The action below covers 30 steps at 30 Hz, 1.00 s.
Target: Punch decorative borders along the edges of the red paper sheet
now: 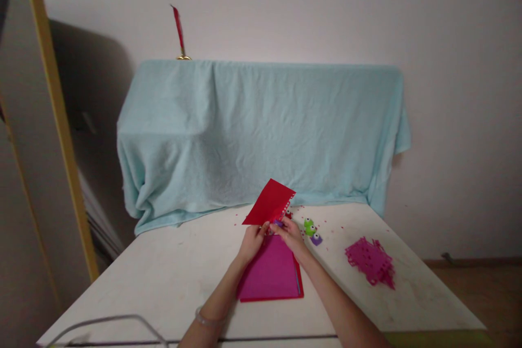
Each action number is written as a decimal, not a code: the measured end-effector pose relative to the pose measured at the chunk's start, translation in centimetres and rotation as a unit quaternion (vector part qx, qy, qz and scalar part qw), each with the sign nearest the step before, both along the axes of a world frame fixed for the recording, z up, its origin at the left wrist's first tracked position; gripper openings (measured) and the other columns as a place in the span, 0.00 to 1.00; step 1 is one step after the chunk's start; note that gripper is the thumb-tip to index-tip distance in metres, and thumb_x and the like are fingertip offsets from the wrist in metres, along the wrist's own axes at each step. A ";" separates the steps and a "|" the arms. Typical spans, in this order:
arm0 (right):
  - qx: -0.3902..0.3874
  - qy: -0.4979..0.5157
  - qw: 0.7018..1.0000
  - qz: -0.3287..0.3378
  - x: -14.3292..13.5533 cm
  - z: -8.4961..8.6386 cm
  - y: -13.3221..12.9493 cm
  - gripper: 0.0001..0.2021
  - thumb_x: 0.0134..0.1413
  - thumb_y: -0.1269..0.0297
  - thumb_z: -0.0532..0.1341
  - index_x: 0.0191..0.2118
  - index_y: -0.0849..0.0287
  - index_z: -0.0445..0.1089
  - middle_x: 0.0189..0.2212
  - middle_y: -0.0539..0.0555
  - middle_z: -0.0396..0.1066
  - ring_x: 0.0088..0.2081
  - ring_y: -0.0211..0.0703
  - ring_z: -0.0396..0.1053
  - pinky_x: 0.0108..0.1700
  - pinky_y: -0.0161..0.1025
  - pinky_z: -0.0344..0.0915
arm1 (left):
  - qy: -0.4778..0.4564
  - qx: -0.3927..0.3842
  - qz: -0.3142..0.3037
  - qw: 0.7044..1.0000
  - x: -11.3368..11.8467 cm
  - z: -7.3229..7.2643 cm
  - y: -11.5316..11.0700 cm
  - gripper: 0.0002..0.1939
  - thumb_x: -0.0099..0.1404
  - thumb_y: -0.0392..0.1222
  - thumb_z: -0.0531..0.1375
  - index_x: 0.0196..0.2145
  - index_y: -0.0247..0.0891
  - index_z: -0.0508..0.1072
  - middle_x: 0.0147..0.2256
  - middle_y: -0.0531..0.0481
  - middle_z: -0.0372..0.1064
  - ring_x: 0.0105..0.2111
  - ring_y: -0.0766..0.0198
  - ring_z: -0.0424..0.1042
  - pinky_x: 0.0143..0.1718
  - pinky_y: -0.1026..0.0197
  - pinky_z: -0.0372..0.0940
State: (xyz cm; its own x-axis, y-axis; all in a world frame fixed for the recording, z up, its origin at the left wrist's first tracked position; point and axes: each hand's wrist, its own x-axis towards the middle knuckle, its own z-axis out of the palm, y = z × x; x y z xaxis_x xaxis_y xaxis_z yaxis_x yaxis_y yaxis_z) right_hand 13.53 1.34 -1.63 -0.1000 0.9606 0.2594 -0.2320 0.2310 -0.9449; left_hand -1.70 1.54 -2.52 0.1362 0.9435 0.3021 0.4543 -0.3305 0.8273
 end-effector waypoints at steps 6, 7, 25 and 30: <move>-0.005 -0.017 1.000 -0.013 0.3 0.0 0.1 0.16 0.40 0.55 0.68 0.37 0.58 0.73 0.33 0.53 0.75 0.34 0.45 0.71 0.36 0.39 0.66 | -0.012 -0.002 -0.008 1.000 0.4 0.4 -0.5 0.27 0.66 0.56 0.46 0.19 0.35 0.66 0.16 0.52 0.62 0.20 0.65 0.63 0.25 0.64 0.53; -0.004 -0.023 1.000 -0.019 0.3 0.1 0.1 0.16 0.40 0.55 0.68 0.36 0.58 0.74 0.32 0.53 0.75 0.34 0.46 0.71 0.36 0.39 0.66 | -0.017 0.000 -0.009 1.000 0.4 0.5 -0.5 0.27 0.66 0.56 0.46 0.19 0.35 0.67 0.16 0.51 0.63 0.20 0.65 0.63 0.26 0.64 0.54; -0.023 -0.075 0.997 -0.025 0.0 -0.5 0.4 0.17 0.40 0.51 0.67 0.32 0.59 0.71 0.22 0.48 0.70 0.20 0.34 0.61 0.20 0.31 0.53 | -0.081 -0.022 0.036 0.996 0.3 1.0 -0.7 0.26 0.63 0.59 0.48 0.21 0.36 0.69 0.17 0.50 0.64 0.22 0.62 0.65 0.26 0.63 0.57; -0.015 -0.089 0.996 -0.022 0.0 -0.2 0.1 0.17 0.41 0.50 0.67 0.30 0.59 0.72 0.18 0.47 0.67 0.18 0.33 0.59 0.19 0.31 0.53 | -0.053 -0.010 0.050 0.997 0.3 0.5 -0.3 0.28 0.65 0.59 0.46 0.19 0.34 0.68 0.17 0.50 0.64 0.20 0.65 0.64 0.25 0.65 0.54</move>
